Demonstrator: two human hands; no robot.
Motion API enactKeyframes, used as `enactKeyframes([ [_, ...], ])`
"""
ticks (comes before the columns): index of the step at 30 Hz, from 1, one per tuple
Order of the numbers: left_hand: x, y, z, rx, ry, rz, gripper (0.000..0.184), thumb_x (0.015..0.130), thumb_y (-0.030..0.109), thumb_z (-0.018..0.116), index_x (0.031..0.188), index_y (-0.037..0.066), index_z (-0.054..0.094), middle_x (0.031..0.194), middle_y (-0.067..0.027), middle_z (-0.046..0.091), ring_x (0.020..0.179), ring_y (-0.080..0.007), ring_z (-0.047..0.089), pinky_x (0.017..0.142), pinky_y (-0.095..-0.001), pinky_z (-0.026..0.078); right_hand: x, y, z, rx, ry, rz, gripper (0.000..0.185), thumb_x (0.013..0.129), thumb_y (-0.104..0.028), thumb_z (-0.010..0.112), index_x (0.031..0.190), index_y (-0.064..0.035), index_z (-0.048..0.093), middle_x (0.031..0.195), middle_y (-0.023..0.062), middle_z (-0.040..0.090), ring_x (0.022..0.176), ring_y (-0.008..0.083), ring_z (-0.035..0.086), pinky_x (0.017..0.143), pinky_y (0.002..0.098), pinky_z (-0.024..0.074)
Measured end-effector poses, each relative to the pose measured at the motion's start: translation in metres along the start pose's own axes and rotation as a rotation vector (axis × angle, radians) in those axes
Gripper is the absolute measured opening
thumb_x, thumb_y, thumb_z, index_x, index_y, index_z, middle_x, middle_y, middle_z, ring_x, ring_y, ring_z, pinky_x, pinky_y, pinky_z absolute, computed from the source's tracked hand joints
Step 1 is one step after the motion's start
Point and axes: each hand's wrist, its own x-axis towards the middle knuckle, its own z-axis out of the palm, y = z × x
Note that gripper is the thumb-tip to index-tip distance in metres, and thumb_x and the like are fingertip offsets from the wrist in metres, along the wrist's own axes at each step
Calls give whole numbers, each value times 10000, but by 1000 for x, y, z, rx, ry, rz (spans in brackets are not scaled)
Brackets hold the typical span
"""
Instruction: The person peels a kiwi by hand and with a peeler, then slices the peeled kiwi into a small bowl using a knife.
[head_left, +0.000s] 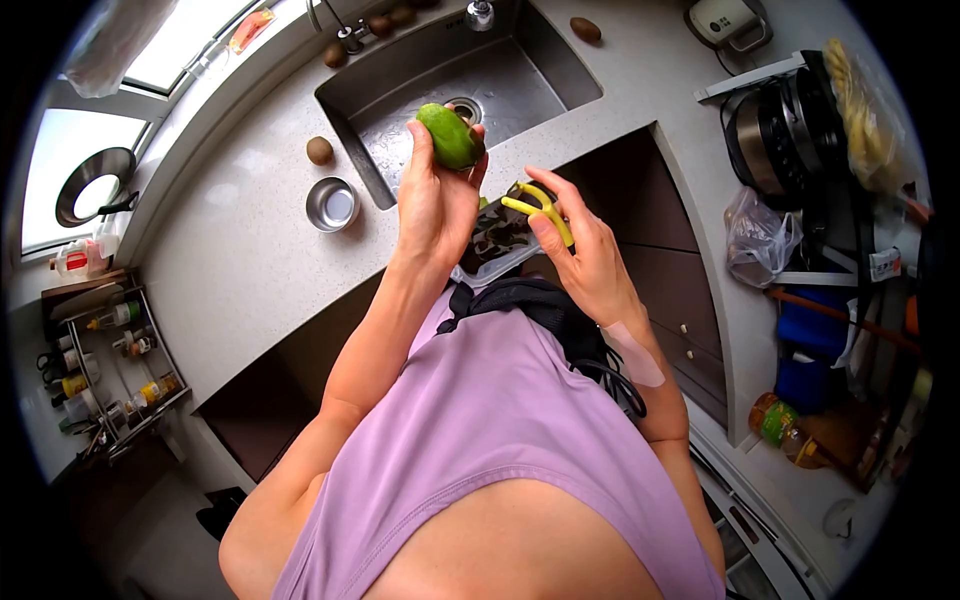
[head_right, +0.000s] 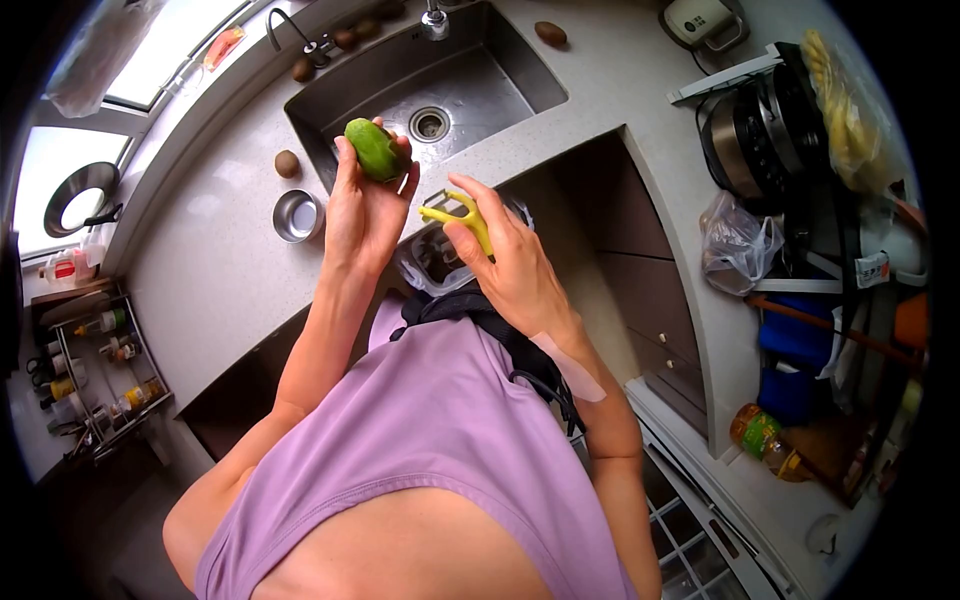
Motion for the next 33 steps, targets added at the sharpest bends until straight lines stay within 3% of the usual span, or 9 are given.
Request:
enactKeyframes([
  [2,-5,-3,1,-14,-133,-103,443,1010,432,416,1265,81,504,1073,-54,582,1022,-173,557,974,-348,406,4,-9,-2,9,50,100,580,863,-262,709,1349,-85,447,1004,140,615,824,181,595,630,285,467],
  [5,-14,-12,6,11,-207,-227,488,1014,459,379,1253,51,497,1085,-63,557,1004,-180,523,958,-329,430,18,-11,0,80,149,64,611,802,-196,767,1328,-90,474,1050,116,625,811,148,584,586,259,446],
  [10,-27,-16,15,74,-171,-245,536,1016,482,353,1299,45,478,1129,-51,551,1029,-181,532,952,-334,430,16,7,9,215,244,-78,483,796,-66,741,1244,-69,561,1057,96,651,786,143,593,727,256,482],
  [13,-24,-12,4,110,-188,-293,558,1015,498,339,1304,41,476,1117,-53,551,1024,-166,536,924,-325,441,3,9,2,130,195,-1,507,794,-59,741,1265,-83,555,1005,95,646,765,143,585,693,254,476],
  [18,-18,-10,-10,-47,-305,-379,563,1026,477,319,1353,37,443,1091,-55,561,1015,-143,528,919,-329,438,-10,23,-5,-100,75,22,568,818,-270,747,1306,-82,525,981,105,573,731,176,581,626,287,465],
  [20,-19,-8,-10,-31,-357,-380,570,1025,484,315,1352,36,445,1082,-54,562,1004,-135,528,906,-320,440,-10,17,-7,-149,124,-53,539,852,-284,707,1314,-83,519,973,113,575,740,202,595,632,308,473],
  [22,-25,-4,-2,230,-339,-268,574,1024,492,318,1354,41,448,1070,-48,559,986,-127,525,888,-308,441,-8,5,-10,-199,180,-127,511,885,-298,667,1323,-84,513,965,120,576,749,227,609,637,330,480],
  [24,-31,-6,7,288,-297,-242,581,1021,493,332,1359,34,444,1061,-53,545,964,-127,513,846,-300,438,-4,-14,-16,-307,104,-145,482,923,-308,605,1339,-89,499,960,124,584,776,277,627,658,376,496],
  [33,-41,-5,13,435,-321,-171,555,1025,456,367,1386,39,430,1106,-58,527,978,-112,508,821,-290,433,5,-37,-14,-434,100,-155,478,912,-298,613,1328,-89,502,935,121,586,760,293,660,634,379,534],
])
